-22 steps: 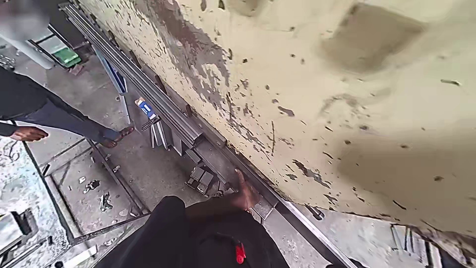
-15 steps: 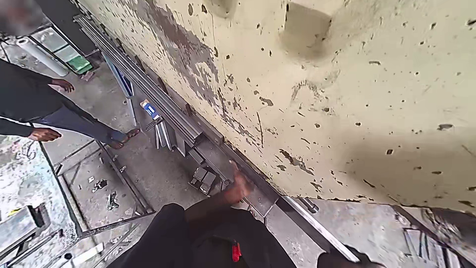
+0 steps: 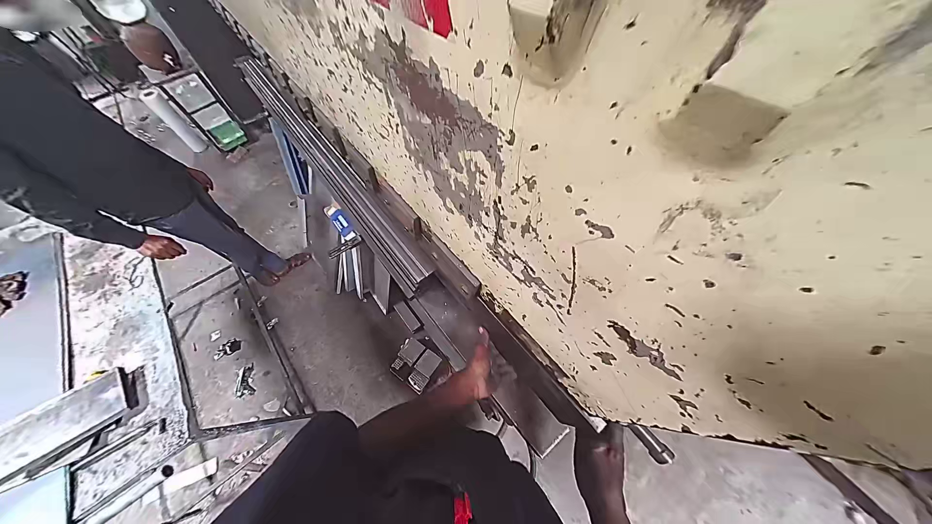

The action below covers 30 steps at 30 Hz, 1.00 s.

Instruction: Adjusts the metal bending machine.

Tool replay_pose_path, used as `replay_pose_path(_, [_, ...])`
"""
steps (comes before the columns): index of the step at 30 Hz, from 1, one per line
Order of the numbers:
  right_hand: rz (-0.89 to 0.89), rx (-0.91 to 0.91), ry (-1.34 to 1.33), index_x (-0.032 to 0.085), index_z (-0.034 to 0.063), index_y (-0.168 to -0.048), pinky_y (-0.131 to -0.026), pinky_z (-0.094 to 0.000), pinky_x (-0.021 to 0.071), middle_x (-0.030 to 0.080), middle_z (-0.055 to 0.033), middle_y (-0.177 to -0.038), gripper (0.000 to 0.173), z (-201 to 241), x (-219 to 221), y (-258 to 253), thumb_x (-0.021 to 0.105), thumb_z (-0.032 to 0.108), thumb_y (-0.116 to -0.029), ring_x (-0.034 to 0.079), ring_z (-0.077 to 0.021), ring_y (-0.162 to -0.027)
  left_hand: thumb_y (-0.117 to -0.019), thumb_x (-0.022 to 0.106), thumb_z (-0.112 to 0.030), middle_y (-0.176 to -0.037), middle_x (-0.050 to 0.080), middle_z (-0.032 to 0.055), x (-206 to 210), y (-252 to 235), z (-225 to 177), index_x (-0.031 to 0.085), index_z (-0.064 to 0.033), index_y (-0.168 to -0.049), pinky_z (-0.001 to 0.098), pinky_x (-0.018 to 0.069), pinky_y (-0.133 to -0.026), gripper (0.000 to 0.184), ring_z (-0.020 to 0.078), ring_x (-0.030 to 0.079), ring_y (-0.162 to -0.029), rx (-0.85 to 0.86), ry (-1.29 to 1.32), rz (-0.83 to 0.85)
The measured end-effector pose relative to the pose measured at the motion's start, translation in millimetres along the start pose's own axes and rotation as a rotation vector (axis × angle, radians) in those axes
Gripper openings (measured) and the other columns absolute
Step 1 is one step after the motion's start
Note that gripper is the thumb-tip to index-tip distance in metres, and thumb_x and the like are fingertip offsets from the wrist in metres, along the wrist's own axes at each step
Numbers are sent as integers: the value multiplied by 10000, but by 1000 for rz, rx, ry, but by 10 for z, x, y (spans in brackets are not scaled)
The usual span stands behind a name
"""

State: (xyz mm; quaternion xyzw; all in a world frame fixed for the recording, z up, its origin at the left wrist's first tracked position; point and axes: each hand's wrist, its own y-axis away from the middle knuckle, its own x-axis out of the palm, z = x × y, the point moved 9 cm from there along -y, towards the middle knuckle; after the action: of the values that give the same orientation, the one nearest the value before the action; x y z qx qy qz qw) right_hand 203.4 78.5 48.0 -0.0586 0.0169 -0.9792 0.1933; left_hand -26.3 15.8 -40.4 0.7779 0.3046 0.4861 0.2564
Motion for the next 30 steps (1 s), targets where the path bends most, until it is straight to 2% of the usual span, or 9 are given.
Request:
replay_pose_path(2, [112, 78, 172, 251, -59, -1531, -1071, -279, 513, 539, -118, -1445, 1216, -271, -122, -16, 905, 472, -654, 573, -83, -1272, -1039, 314, -678, -1141, 689, 186, -101, 109, 232, 528, -15, -1377, 453, 581, -868, 774, 295, 693, -993, -59, -121, 26])
replay_pose_path(5, [146, 70, 251, 455, -111, -1364, -976, -233, 558, 691, -91, -1213, 955, -361, 49, -187, 919, 201, -590, 664, -38, -1091, -1087, 394, -509, -1078, 709, 127, -366, 352, 372, 566, -50, -1334, 400, 587, -793, 549, 228, 701, -914, -36, -287, -28])
replay_pose_path(7, [51, 53, 143, 492, -119, -1327, -954, -232, 582, 723, -60, -1142, 854, -336, 235, -232, 905, 85, -609, 694, -29, -1039, -1074, 458, -458, -1024, 710, 119, -793, 454, 521, 595, -58, -1294, 395, 590, -729, 476, 223, 699, -837, 40, -228, -127])
replay_pose_path(9, [-40, 51, 42, 406, -122, -1409, -1012, -267, 568, 689, -102, -1226, 883, -361, 353, -293, 874, -12, -669, 681, -75, -1121, -1087, 428, -416, -982, 689, 101, -1193, 677, 579, 609, -51, -1247, 369, 557, -693, 437, 197, 657, -782, 121, -166, -247])
replay_pose_path(11, [-19, 35, 31, 405, -128, -1429, -1040, -317, 562, 671, -151, -1273, 855, -381, 510, -365, 867, -27, -716, 671, -129, -1166, -1103, 383, -371, -936, 684, 100, -1562, 1027, 624, 596, -32, -1196, 358, 554, -668, 410, 187, 650, -744, 179, -142, -364])
replay_pose_path(15, [5, 18, 164, 556, -141, -1307, -1033, -286, 535, 697, -178, -1211, 672, -281, 1039, -540, 880, 10, -739, 674, -112, -1118, -1095, 435, -415, -1115, 687, 203, -2324, 1456, 841, 573, 25, -1293, 462, 576, -805, 501, 297, 689, -923, 149, -103, -565])
replay_pose_path(18, [25, 52, 176, 600, -104, -1288, -1041, -303, 542, 721, -162, -1199, 619, -359, 1557, -751, 894, 64, -770, 692, -127, -1120, -1088, 466, -418, -1024, 714, 172, -2552, 1588, 717, 580, -4, -1266, 412, 577, -710, 465, 259, 701, -813, 174, -111, -606])
replay_pose_path(26, [-29, 51, 426, 559, -81, -1360, -1138, -435, 431, 635, -254, -1320, 835, -571, 2800, -1290, 935, 345, -749, 595, -293, -1276, -1081, 528, -285, -870, 697, 154, -3233, 1987, 387, 581, 41, -1181, 410, 602, -697, 345, 247, 697, -742, 342, -2, -602])
replay_pose_path(30, [-26, -9, 359, 514, -87, -1412, -1167, -394, 430, 625, -229, -1373, 809, -594, 3160, -1330, 904, 277, -804, 590, -247, -1320, -1082, 514, -271, -878, 693, 164, -3846, 2151, 543, 589, 28, -1174, 397, 584, -629, 322, 243, 684, -701, 318, 105, -737])
